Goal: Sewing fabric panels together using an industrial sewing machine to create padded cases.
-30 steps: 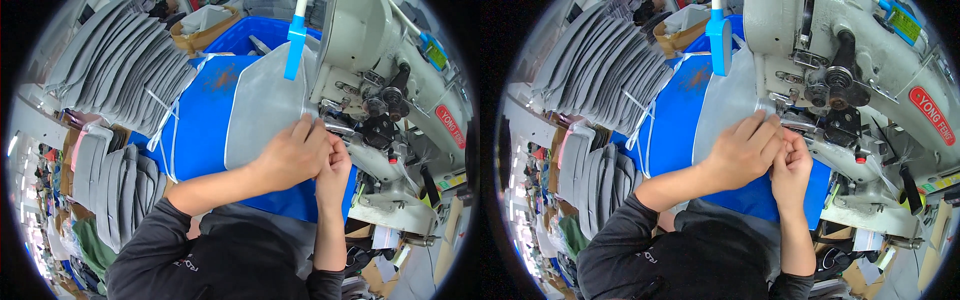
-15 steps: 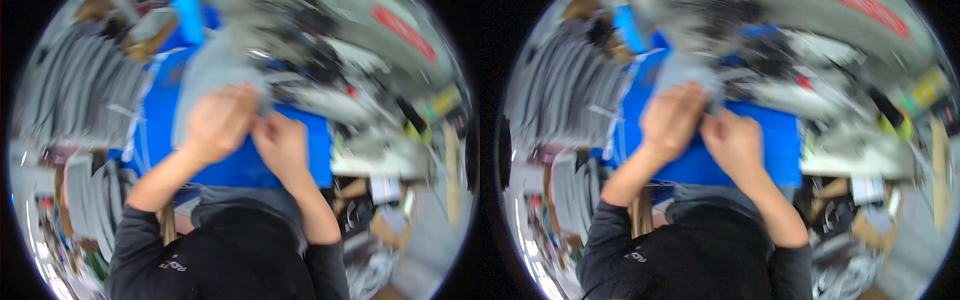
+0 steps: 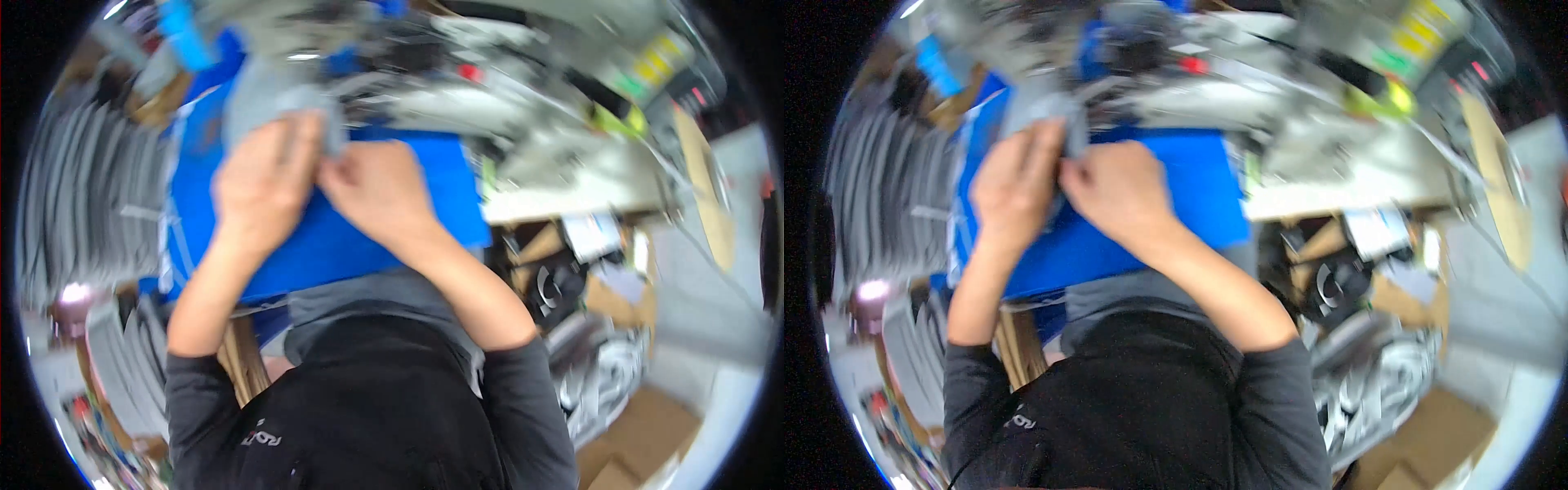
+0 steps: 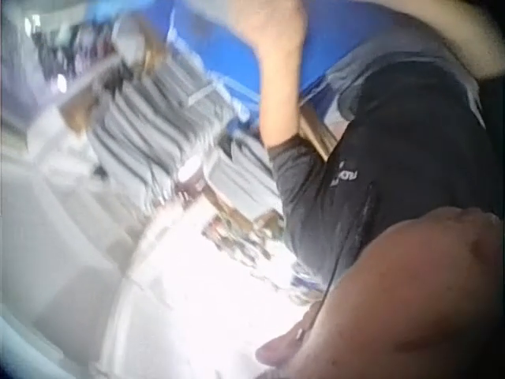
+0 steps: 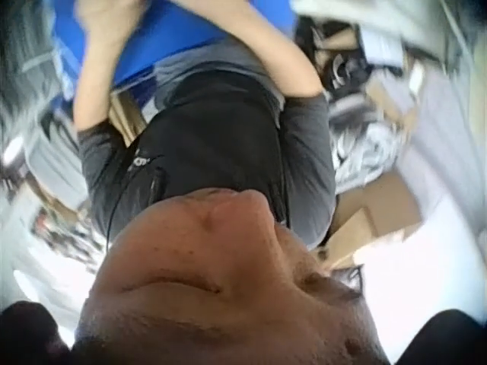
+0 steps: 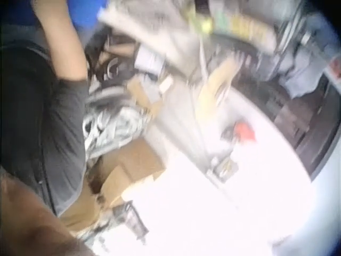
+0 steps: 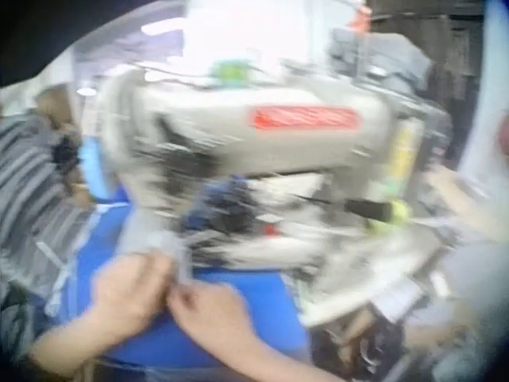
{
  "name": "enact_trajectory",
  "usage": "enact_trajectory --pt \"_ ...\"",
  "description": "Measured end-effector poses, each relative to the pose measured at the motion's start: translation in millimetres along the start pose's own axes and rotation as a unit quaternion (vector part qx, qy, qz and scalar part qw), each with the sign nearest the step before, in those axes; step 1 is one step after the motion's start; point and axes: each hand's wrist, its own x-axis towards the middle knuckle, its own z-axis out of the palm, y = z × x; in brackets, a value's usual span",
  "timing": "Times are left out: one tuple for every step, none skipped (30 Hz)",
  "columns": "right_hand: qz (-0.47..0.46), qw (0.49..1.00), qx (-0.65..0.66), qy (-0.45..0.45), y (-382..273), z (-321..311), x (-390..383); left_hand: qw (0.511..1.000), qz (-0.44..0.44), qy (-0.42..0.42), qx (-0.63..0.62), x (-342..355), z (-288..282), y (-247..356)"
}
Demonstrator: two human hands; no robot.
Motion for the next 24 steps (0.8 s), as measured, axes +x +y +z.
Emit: enact_trajectory --pt "0.019 0.999 -0.021 -0.027 -0.1 0.7 -1.5 1.000 0.006 0.000 0.005 -0.1 0.7 2.5" --pt "0.066 0.994 0.076 -0.035 0.5 7.2 -2.8 1.000 0.007 0.018 0.008 -2.2 3.6 2.3" --pt "0.120 0.978 0.165 -0.049 0.7 10.3 -7.8 0.999 0.011 0.036 0.003 -3.0 5.2 4.0" --pt "0.089 0.984 0.155 -0.021 3.1 13.8 -13.5 0.999 0.019 0.029 0.023 -4.5 6.6 6.8" --pt "0.061 0.988 0.143 0.014 7.0 16.6 -15.7 0.998 0.032 0.025 0.038 -4.8 9.6 8.7" --pt "0.049 0.990 0.130 0.015 8.8 18.6 -14.9 0.999 0.026 0.027 0.026 -5.8 11.3 8.1" --pt "0.040 0.992 0.114 0.019 10.8 17.4 -14.4 0.999 0.021 0.031 0.009 -4.6 11.8 9.6" --pt "0.024 0.994 0.109 0.021 13.6 19.7 -14.5 1.000 0.008 0.028 -0.010 -4.5 11.9 10.7" --pt "0.020 0.993 0.117 0.021 14.0 18.7 -12.4 1.000 0.010 0.026 -0.002 -3.2 12.0 11.8" --pt "0.008 0.993 0.115 0.014 13.8 17.7 -10.6 1.000 0.008 0.025 -0.002 -2.6 12.4 12.8" --pt "-0.002 0.994 0.113 0.007 14.7 17.7 -8.7 1.000 0.006 0.024 -0.003 -1.8 13.5 13.0" --pt "0.000 0.993 0.118 0.008 17.2 17.7 -5.7 0.999 0.009 0.033 -0.002 1.2 15.2 12.7" --pt "-0.025 0.994 0.110 0.011 20.1 18.5 -1.2 1.000 0.011 0.028 -0.001 3.7 16.8 13.3" --pt "-0.049 0.993 0.102 0.014 22.9 19.7 1.8 1.000 0.010 0.019 -0.004 5.8 18.3 14.2" --pt "-0.047 0.993 0.106 0.016 26.4 20.9 4.4 1.000 0.009 0.011 -0.008 9.1 20.5 14.2" --pt "-0.033 0.991 0.133 0.007 30.4 23.1 6.4 1.000 0.011 0.008 -0.007 10.9 22.4 14.3" --pt "-0.019 0.987 0.159 -0.003 33.2 24.7 8.3 1.000 0.009 0.005 0.000 12.1 24.0 14.7" --pt "-0.018 0.986 0.163 -0.004 33.2 26.0 11.3 1.000 0.005 0.002 0.009 12.2 25.6 13.9" --pt "-0.035 0.986 0.164 0.004 32.2 25.9 14.5 1.000 0.005 -0.001 0.012 13.5 27.1 12.9" --pt "-0.051 0.985 0.165 0.011 31.8 26.7 17.1 1.000 0.007 -0.003 0.015 15.6 28.4 11.8" --pt "-0.052 0.985 0.167 0.009 34.3 27.3 18.7 1.000 0.008 -0.005 0.017 17.2 29.6 11.4" --pt "-0.057 0.986 0.158 0.002 38.5 27.3 19.9 1.000 0.006 -0.006 0.020 17.7 31.5 11.5" --pt "-0.062 0.987 0.148 -0.004 40.6 27.4 21.0 1.000 0.009 -0.008 0.025 17.5 33.4 12.1" --pt "-0.064 0.987 0.149 -0.006 39.9 28.2 21.7 0.999 0.012 -0.010 0.031 16.6 34.6 11.6"
